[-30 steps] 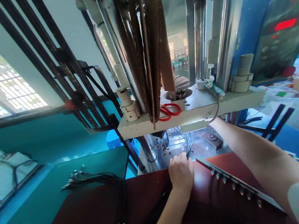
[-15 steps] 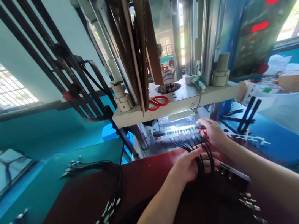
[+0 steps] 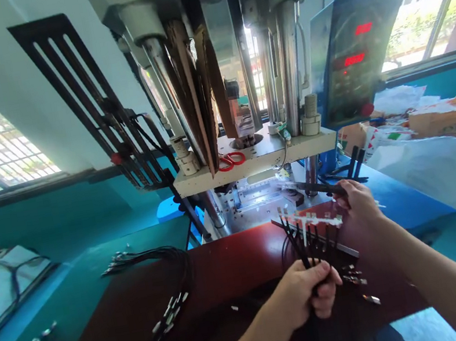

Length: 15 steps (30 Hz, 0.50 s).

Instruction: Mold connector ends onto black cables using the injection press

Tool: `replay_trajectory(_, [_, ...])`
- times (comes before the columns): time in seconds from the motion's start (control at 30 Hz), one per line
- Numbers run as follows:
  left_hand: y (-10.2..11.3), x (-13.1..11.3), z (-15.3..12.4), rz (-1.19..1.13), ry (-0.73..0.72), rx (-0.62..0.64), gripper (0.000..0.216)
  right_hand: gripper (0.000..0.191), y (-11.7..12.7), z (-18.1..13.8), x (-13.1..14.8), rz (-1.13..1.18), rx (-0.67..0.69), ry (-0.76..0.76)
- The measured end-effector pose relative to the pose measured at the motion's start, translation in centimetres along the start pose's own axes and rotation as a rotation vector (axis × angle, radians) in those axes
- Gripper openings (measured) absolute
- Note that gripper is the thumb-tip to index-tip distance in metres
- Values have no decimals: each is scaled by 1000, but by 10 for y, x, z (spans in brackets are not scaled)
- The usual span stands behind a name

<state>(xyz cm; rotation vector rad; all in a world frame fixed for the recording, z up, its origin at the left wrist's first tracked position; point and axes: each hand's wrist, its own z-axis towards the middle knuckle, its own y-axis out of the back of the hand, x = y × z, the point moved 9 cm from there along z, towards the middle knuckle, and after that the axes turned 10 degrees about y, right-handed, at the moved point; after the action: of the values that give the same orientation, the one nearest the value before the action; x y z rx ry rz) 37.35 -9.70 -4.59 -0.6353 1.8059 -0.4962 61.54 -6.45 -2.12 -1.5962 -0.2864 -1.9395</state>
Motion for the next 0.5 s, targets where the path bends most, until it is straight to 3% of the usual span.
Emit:
replay_trajectory(0.2, [1,-16,0,7,-11,-1,31,39,72,-29,-18,-233,37,-115])
replay_trajectory(0.3, [1,-17,1,14,-7,-13,30,44,88,-39,-27,-337,203,-149])
replay_trajectory(0.43, [0,-13,3,62,28,-29,30,27,84,-44,-12,-858,549,207])
replay_trajectory(0.5, [-1,-11,4,86,45,-43,30,22,75,-51,2,-1098,606,378])
